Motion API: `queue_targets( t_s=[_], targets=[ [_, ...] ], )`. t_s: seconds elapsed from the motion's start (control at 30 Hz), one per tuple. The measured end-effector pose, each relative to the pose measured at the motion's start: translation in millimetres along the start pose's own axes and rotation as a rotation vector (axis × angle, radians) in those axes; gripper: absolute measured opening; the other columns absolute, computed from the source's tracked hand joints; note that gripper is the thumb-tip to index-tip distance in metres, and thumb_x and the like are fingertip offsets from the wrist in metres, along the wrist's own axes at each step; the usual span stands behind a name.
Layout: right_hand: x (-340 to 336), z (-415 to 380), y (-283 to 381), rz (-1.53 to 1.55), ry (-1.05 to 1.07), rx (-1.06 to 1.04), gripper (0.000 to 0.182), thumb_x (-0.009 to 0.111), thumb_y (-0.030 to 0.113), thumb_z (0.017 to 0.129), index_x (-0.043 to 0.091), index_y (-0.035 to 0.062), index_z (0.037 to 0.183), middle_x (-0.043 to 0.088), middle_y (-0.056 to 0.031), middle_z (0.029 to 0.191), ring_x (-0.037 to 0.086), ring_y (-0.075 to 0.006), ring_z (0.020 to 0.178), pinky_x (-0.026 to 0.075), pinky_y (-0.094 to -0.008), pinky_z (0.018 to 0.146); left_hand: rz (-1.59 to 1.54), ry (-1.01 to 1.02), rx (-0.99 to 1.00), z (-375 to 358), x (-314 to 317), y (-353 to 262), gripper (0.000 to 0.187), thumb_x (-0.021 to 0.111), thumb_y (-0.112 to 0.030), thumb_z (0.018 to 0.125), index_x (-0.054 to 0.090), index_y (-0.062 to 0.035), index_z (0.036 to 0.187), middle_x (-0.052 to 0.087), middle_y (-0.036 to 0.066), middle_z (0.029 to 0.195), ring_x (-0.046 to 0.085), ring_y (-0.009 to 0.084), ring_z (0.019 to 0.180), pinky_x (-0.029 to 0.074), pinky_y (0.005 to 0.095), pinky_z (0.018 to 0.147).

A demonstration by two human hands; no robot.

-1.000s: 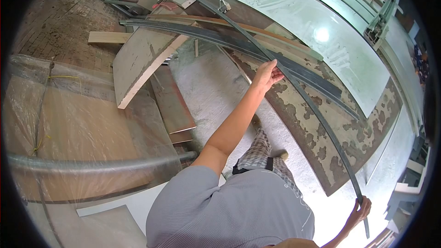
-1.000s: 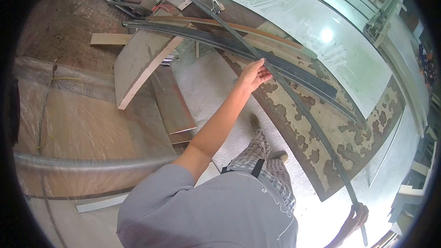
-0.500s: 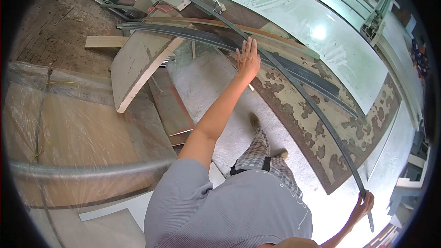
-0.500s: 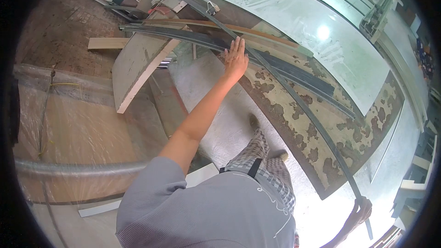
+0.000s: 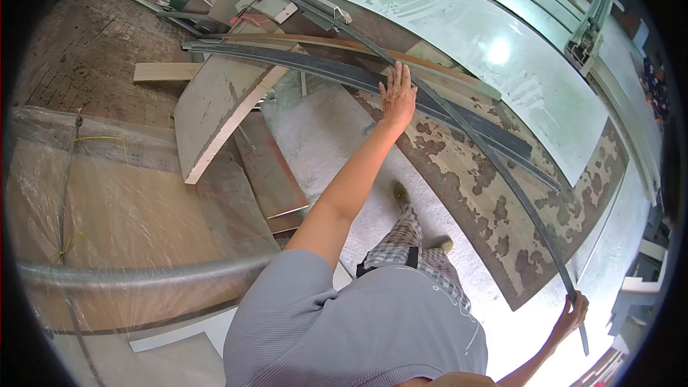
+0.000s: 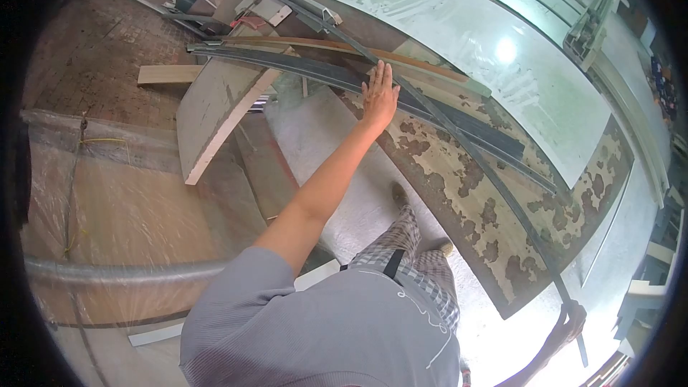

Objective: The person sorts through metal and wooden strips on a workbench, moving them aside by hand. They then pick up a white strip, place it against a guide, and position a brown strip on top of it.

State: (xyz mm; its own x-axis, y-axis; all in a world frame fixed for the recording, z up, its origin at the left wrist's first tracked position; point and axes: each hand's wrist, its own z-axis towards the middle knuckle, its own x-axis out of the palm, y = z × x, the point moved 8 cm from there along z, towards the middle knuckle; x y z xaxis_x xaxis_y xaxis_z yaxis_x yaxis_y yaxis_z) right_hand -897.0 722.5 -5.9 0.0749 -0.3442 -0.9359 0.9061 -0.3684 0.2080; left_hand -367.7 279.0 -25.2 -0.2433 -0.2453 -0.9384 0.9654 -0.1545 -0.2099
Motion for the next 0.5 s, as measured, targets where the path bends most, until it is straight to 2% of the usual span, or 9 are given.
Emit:
queue_targets(
  t_s=[0.3,0.4,0.5],
  targets=[
    [19.2,25.4,-14.6,0.087,0.027,0.006,0.027,0.064,-0.002,0.078,0.060,0.0025,0.104,0.057,-0.0106,0.096,0.059,-0.0238,0.087,0.051,-0.0367,0.069,0.124,0.059,-0.020,11.7,1.7,2.3,0.058,0.048,-0.027,0.091,0.026,-0.0018,0.138,0.023,0.016,0.145,0.021,0.0379,0.133,0.021,0.0586,0.103],
    [19.0,45.5,-4.1,0.057,-0.031,-0.054,0.026,0.064,-0.002,0.077,0.060,0.0015,0.103,0.058,-0.0118,0.096,0.059,-0.0250,0.087,0.049,-0.0370,0.070,0.145,0.068,-0.039,20.5,1.5,8.3,0.057,0.048,-0.027,0.091,0.027,-0.0011,0.138,0.023,0.017,0.145,0.021,0.0378,0.133,0.021,0.0586,0.104],
    [23.8,64.9,12.5,0.126,0.004,-0.067,0.026,0.065,-0.001,0.077,0.060,0.0012,0.102,0.058,-0.0123,0.096,0.058,-0.0263,0.087,0.047,-0.0376,0.071,0.165,0.101,-0.067,33.1,0.5,20.6,0.056,0.047,-0.027,0.092,0.026,-0.0014,0.138,0.022,0.016,0.146,0.020,0.0375,0.134,0.019,0.0581,0.104]
  ],
)
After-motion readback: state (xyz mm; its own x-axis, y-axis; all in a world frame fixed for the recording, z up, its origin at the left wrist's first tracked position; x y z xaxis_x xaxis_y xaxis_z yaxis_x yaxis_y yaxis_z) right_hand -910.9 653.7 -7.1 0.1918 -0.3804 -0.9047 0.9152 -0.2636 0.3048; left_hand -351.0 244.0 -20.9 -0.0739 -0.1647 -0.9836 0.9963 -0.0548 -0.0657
